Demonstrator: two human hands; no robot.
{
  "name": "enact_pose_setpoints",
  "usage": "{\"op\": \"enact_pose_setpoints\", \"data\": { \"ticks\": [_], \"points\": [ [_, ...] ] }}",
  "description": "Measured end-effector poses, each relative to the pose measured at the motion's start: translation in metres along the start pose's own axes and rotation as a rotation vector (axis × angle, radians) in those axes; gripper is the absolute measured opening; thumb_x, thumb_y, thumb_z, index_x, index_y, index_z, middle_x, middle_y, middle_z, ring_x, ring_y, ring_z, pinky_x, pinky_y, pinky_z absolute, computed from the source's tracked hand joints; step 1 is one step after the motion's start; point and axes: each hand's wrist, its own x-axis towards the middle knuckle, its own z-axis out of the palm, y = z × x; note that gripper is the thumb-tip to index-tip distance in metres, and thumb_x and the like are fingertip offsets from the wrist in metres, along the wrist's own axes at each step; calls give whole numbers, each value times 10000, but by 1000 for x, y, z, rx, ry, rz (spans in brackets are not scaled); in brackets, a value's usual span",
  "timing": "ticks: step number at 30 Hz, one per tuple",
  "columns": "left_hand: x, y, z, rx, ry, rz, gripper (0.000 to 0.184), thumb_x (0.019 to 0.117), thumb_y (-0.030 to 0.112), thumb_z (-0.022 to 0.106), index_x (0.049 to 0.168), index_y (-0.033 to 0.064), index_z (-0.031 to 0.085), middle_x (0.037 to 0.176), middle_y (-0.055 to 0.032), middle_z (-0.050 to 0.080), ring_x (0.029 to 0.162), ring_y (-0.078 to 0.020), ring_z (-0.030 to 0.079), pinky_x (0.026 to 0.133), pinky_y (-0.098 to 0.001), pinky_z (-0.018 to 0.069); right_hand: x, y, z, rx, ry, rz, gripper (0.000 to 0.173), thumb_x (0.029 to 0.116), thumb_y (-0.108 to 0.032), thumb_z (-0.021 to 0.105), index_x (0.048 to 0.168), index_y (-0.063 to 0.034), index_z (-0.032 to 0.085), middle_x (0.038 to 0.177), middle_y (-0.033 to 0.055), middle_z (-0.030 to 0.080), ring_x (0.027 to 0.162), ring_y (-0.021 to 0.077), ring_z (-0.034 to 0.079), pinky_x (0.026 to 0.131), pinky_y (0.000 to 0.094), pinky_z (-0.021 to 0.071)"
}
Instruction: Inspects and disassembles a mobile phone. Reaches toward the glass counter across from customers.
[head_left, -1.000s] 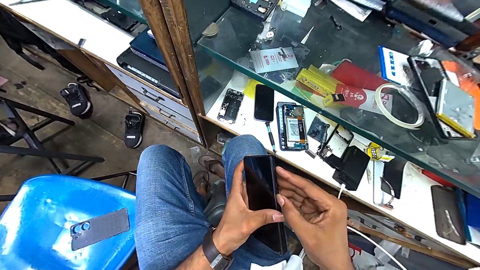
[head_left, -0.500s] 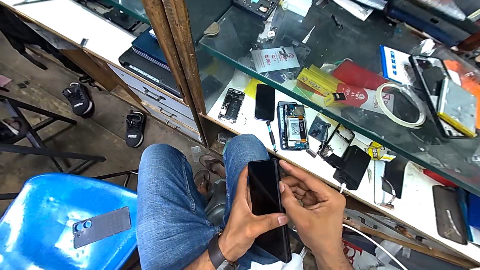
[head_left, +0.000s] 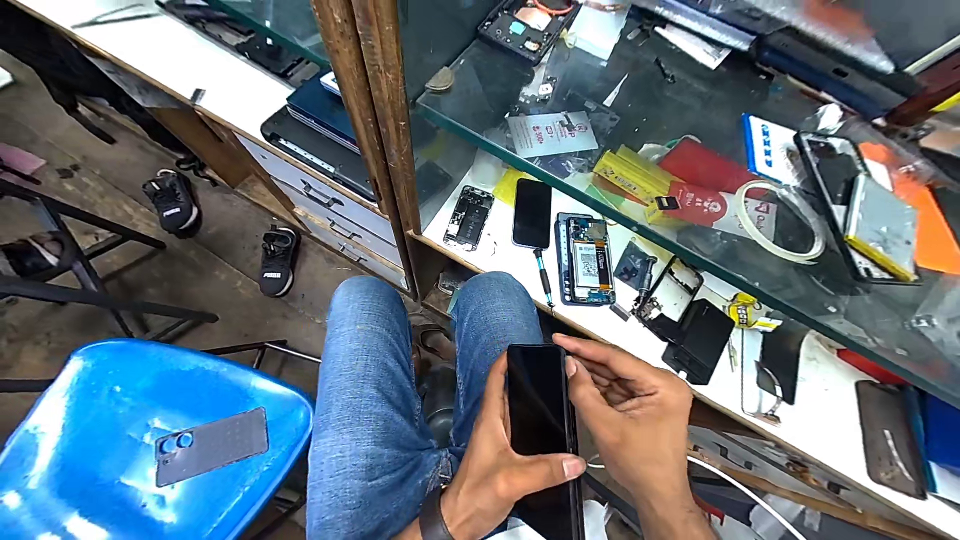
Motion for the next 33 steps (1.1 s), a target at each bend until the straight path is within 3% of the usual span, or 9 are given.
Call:
{"op": "enact_pose_setpoints", "data": {
  "ticks": [4,9,17,20,23,28,33],
  "points": [
    [-8,9,-6,146,-3,27,1201,682,188,907,1598,46,142,1521,-152,446,1382,-212,497,1134,-370,476,-3,-4,5,32,42,-42,202,883,-62,661,1033,-68,796,790,-26,749,619,19,662,582,172,583],
    [-20,18,-19,489,15,74,1242,655,318,908,1602,28,158,1559,-150,404,1426,-156,435,1166,-320,422,-14,-10,3,142,-5,51,163,894,-96,712,1030,-87,801,817,19,763,659,68,699,627,208,610],
    [-25,29,-26,797,-55,106,1255,628,385,905,1616,143,170,1486,-88,505,1340,-117,527,1082,-345,509,-22,-8,-18,347,-119,223,132,894,-134,763,1015,-91,793,835,73,760,691,119,729,670,280,643],
    [-28,29,-28,847,-91,113,1258,620,383,904,1614,131,174,1472,-98,520,1313,-128,554,1045,-362,538,-22,-8,-25,420,-188,277,132,891,-105,768,1014,-61,788,830,84,760,708,129,741,687,297,652],
    [-33,28,-28,890,-127,126,1259,610,385,911,1604,96,195,1479,-108,521,1297,-144,575,1012,-377,560,-22,-5,-38,453,-317,328,188,910,-120,766,1080,-42,773,922,110,772,770,150,758,710,309,658],
    [-39,28,-25,900,-199,146,1251,604,317,940,1589,48,218,1476,-128,524,1301,-160,576,1015,-372,562,-15,-1,-60,525,-579,445,414,928,-83,738,1337,-62,670,1066,167,767,903,215,770,788,334,652],
    [-37,29,-16,902,-291,75,1215,625,301,934,1592,63,237,1516,-137,486,1298,-202,582,977,-420,577,-16,5,-63,473,-587,443,378,915,-76,728,1291,-53,691,1143,137,754,965,174,753,840,293,629]
  ]
}}
